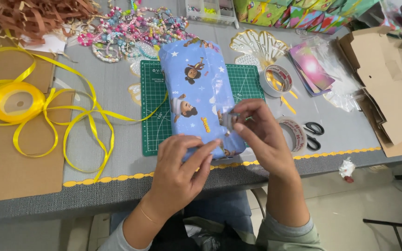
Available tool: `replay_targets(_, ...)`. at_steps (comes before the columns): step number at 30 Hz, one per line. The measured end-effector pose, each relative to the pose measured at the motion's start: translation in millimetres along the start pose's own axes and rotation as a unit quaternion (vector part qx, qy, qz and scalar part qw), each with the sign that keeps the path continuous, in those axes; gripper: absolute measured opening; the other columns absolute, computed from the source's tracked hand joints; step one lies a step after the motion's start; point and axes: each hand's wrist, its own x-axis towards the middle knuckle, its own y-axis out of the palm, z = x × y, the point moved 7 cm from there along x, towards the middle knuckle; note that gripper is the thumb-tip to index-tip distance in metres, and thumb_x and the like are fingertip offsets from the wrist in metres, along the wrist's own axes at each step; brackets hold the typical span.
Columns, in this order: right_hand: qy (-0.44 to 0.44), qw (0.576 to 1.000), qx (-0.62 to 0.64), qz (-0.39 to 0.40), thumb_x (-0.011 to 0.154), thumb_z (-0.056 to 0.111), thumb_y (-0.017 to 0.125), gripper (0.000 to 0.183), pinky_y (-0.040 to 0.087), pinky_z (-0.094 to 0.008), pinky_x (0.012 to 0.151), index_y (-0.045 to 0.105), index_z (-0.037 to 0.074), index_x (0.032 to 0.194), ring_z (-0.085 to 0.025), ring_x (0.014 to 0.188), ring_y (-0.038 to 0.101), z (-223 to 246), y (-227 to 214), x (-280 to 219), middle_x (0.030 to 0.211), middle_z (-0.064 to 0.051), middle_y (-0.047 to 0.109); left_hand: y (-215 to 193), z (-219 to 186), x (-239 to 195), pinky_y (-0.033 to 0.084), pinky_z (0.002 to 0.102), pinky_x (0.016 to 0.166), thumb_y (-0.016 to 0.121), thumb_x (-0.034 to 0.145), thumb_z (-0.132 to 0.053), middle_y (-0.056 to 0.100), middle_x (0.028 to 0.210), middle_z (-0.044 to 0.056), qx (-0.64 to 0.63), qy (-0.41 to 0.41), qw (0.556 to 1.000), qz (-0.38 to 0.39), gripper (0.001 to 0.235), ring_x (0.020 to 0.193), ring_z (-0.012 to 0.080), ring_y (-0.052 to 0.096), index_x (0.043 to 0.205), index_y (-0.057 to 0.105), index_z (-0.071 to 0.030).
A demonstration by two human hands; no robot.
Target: The person wraps a small rectangular box with blue cartoon-patterned wrapping paper on a green cutting mat. They fold the paper edges, secure them with clear tape, and trim excess tape with scissors. The wrapped box is placed on the mat after completion.
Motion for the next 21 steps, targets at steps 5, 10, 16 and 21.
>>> replay_targets(5, 0.058, 0.994, -0.013, -0.093, 0.105, 0.029, 0.048, 0.039, 0.049, -0.036, 0.105, 0.049, 0.009, 0.138, -0.02, 0.132, 0.053, -14, -6, -25, 0.141, -0.007, 0.054, -21, 17, -6, 0.044, 0.046, 0.113, 0.064, 0.099, -0.026, 0.049, 0.133, 0.015, -0.044, -0.153, 0.986, -0.05, 0.046, 0.128, 0.0313, 0.049, 0.139, 0.051, -0.005)
replay_targets(10, 0.114, 0.993, -0.023, -0.006, 0.103, 0.035, 0.043, 0.062, 0.027, -0.036, 0.122, 0.033, 0.008, 0.158, -0.019, 0.151, 0.034, -20, 18, -38, 0.164, -0.009, 0.038, -9, 31, -13, 0.038, 0.047, 0.115, 0.049, 0.104, -0.033, 0.045, 0.147, 0.022, -0.071, -0.23, 0.969, 0.048, 0.061, 0.138, 0.0365, 0.045, 0.151, 0.035, 0.003)
replay_targets(16, -0.007, 0.993, 0.104, -0.053, 0.102, 0.009, 0.052, 0.06, 0.032, -0.038, 0.123, 0.025, 0.002, 0.156, -0.021, 0.145, 0.037, -16, 23, -49, 0.159, -0.012, 0.036, -18, 13, -9, 0.033, 0.047, 0.123, 0.051, 0.104, -0.025, 0.038, 0.156, 0.021, -0.141, -0.194, 0.97, 0.034, 0.061, 0.149, 0.0349, 0.037, 0.154, 0.029, 0.001)
replay_targets(21, -0.095, 0.988, 0.049, -0.114, 0.097, 0.01, 0.065, 0.054, 0.051, -0.038, 0.103, 0.03, 0.007, 0.139, -0.023, 0.128, 0.053, -1, 18, -59, 0.139, -0.015, 0.048, -29, 4, -8, 0.048, 0.043, 0.114, 0.064, 0.097, -0.019, 0.039, 0.146, 0.02, -0.149, -0.168, 0.974, -0.031, 0.065, 0.139, 0.0318, 0.043, 0.149, 0.031, 0.001)
